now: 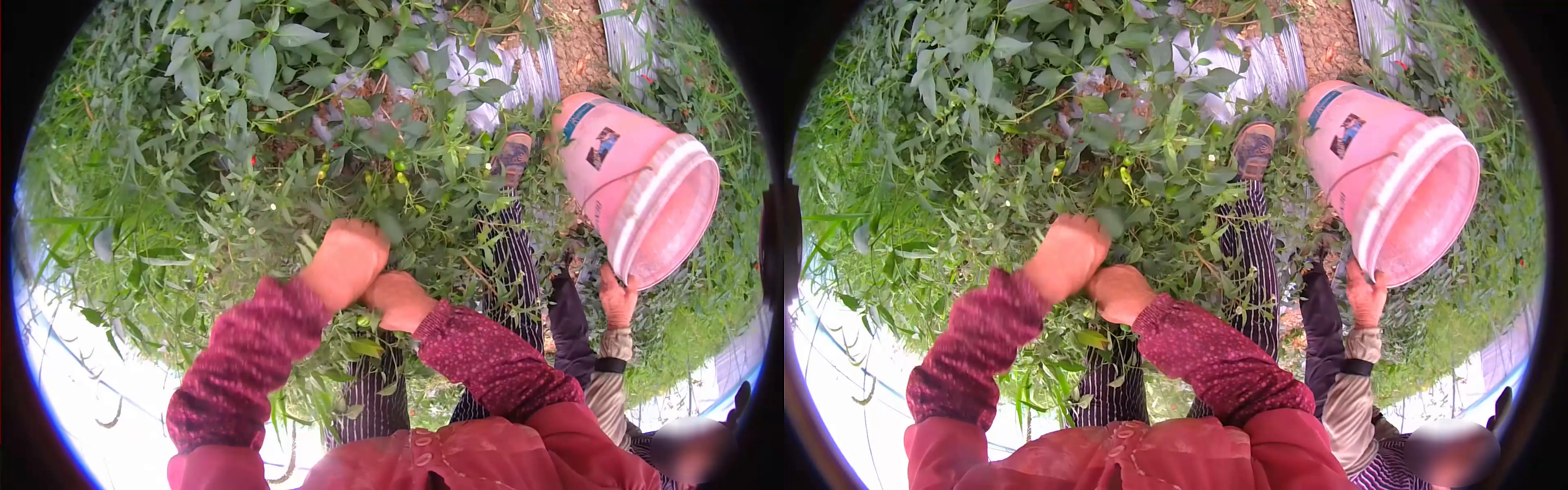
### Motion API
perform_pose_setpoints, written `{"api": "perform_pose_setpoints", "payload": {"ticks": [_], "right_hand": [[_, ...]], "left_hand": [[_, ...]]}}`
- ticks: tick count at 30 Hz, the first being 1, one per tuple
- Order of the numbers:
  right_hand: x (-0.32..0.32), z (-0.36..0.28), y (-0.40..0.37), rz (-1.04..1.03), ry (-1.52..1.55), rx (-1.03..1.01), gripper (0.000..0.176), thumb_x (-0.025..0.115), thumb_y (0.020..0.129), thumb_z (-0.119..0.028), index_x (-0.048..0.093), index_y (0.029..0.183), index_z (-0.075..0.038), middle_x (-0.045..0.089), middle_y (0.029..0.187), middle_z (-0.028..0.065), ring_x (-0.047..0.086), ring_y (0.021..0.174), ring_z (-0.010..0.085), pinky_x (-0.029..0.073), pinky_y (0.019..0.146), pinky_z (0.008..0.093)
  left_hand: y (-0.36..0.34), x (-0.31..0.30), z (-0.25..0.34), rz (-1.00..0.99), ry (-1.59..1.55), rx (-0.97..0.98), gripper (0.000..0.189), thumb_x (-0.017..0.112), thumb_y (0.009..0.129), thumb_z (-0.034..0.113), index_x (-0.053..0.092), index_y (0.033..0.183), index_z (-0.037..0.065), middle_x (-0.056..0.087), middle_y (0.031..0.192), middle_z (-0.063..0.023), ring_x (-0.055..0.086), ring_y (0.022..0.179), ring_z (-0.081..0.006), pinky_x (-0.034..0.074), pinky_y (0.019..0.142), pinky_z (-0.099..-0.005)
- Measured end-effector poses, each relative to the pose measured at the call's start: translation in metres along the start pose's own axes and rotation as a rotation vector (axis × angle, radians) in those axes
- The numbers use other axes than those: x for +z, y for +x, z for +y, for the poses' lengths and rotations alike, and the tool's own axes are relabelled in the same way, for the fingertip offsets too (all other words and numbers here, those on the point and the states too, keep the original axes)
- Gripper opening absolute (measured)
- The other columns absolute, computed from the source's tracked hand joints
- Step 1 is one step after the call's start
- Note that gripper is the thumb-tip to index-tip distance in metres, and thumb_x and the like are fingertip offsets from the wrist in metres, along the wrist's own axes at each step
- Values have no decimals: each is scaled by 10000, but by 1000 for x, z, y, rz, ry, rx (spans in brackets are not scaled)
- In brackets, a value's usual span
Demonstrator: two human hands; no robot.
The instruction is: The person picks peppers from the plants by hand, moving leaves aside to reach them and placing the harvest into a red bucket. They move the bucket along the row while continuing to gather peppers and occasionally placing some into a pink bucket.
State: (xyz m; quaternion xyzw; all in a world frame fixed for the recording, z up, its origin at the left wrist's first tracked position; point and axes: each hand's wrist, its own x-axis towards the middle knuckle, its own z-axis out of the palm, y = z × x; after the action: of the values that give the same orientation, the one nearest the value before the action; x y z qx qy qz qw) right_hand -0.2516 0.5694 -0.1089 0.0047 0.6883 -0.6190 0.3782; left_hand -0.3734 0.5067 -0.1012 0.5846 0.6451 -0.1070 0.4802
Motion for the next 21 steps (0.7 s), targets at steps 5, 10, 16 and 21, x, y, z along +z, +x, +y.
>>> {"api": "perform_pose_setpoints", "payload": {"ticks": [5,10,16,21], "right_hand": [[16,11,-7,26,-73,-107,231,602,626,-68,649,852,-91,639,824,105,614,829,298,487,736,409],[25,17,-5,183,85,-79,239,617,617,-61,631,856,-70,621,795,104,612,818,298,487,743,415],[24,13,-3,103,-76,-84,397,610,656,50,576,1039,-54,611,765,115,622,790,283,504,760,422],[27,17,-2,111,-113,-99,352,618,660,26,580,1000,-55,611,763,112,625,790,282,505,740,426]], "left_hand": [[-37,-20,22,45,6,-111,87,592,695,136,600,731,58,594,693,-99,598,662,-230,474,606,-354],[-65,-23,30,372,-652,-58,135,602,741,74,609,867,27,601,702,-86,587,656,-235,511,649,-321],[-98,-39,-44,700,-1443,-446,134,581,853,85,612,977,44,631,841,-17,571,729,-124,487,677,-285],[-90,-35,-41,531,-1513,-469,103,554,884,76,605,962,32,618,861,-24,585,777,-110,493,724,-266]]}}
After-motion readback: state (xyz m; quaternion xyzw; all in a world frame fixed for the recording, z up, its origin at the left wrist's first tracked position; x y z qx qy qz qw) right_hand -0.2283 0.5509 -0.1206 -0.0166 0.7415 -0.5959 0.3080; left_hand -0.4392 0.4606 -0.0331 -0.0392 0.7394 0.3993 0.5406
